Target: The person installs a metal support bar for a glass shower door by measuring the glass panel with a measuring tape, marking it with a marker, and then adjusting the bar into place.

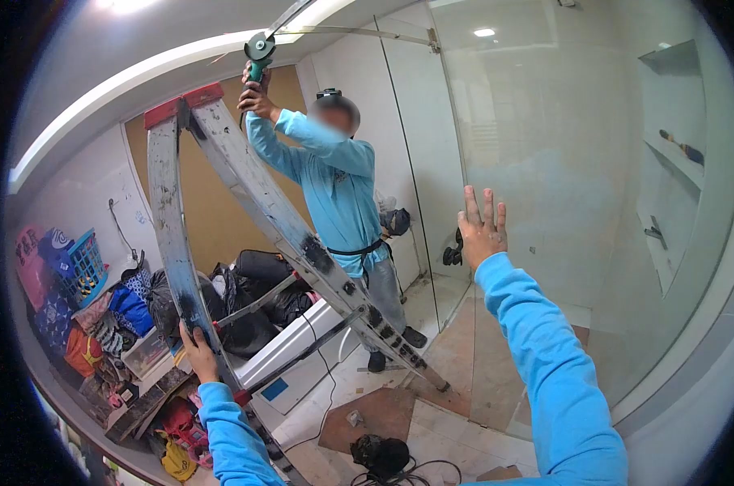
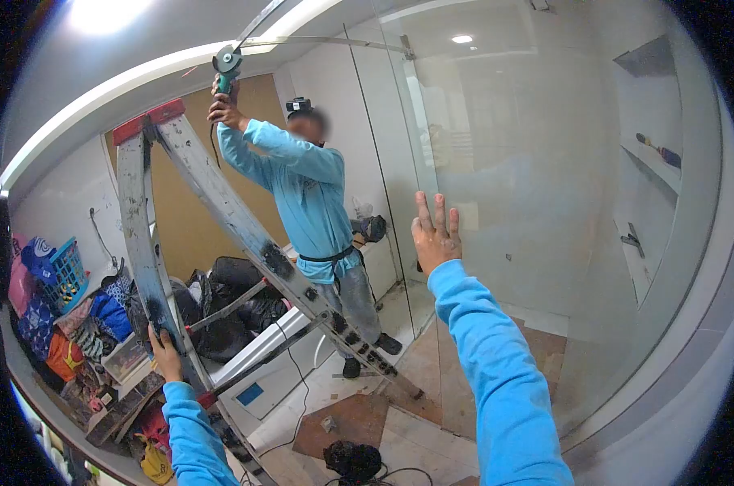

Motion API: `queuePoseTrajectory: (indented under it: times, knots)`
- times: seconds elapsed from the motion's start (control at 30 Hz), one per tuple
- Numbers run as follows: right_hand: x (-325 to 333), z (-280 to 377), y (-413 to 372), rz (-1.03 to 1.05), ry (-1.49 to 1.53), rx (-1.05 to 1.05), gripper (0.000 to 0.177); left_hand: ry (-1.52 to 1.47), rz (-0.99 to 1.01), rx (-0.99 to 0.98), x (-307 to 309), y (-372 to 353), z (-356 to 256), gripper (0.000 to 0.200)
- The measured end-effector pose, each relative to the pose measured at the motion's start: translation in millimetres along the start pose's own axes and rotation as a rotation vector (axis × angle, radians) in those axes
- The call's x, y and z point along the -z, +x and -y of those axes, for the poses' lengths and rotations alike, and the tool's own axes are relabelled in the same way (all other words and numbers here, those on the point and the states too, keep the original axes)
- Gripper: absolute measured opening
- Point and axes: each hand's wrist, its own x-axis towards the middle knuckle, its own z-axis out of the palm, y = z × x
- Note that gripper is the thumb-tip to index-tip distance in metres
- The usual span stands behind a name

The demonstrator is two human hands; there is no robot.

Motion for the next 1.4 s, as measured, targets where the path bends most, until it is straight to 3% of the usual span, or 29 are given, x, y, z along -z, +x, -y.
queuePoseTrajectory:
  times: [0.23, 0.37, 0.47, 0.57, 0.73, 0.9, 0.97, 1.0, 1.13, 1.23, 1.3, 1.4]
  knots:
    - [0, -1, -1, 0.032, 0.082, 0.018, 0.017, 0.04, -0.047, 0.03, -2, -1, 9, 0.051]
    - [3, -1, -1, 0.083, 0.1, 0.002, 0.021, -0.121, -0.018, 0.077, -2, -3, -10, 0.051]
    - [-3, -2, 0, 0.061, 0.071, 0.003, 0.02, 0.045, -0.08, -0.086, -6, 0, -3, 0.053]
    - [1, 1, 2, 0.059, 0.033, -0.002, 0.018, 0.064, -0.079, 0.017, -10, -2, -1, 0.053]
    - [0, 3, 0, 0.021, -0.019, 0.013, 0.014, 0.277, -0.183, -0.074, -10, -9, -22, 0.075]
    - [-1, 3, 1, 0.08, -0.028, -0.009, 0.013, 0.291, -0.185, -0.015, -13, -11, -24, 0.079]
    - [-2, 3, -1, 0.102, -0.018, -0.008, 0.02, 0.27, -0.208, -0.094, -13, -8, -22, 0.082]
    - [-2, 3, -2, 0.126, -0.007, 0.0, 0.027, 0.265, -0.199, -0.064, -13, -8, -26, 0.082]
    - [-8, 4, -3, 0.148, -0.012, 0.007, 0.027, 0.313, -0.227, -0.062, -14, -11, -31, 0.078]
    - [-8, 7, -2, -0.005, -0.047, 0.016, 0.015, 0.319, -0.242, -0.029, -14, -11, -33, 0.075]
    - [-3, 5, -1, 0.147, 0.015, -0.009, 0.027, 0.306, -0.233, -0.038, -13, -10, -33, 0.075]
    - [-2, 4, -1, 0.158, 0.021, -0.009, 0.027, 0.302, -0.225, -0.01, -12, -11, -38, 0.074]
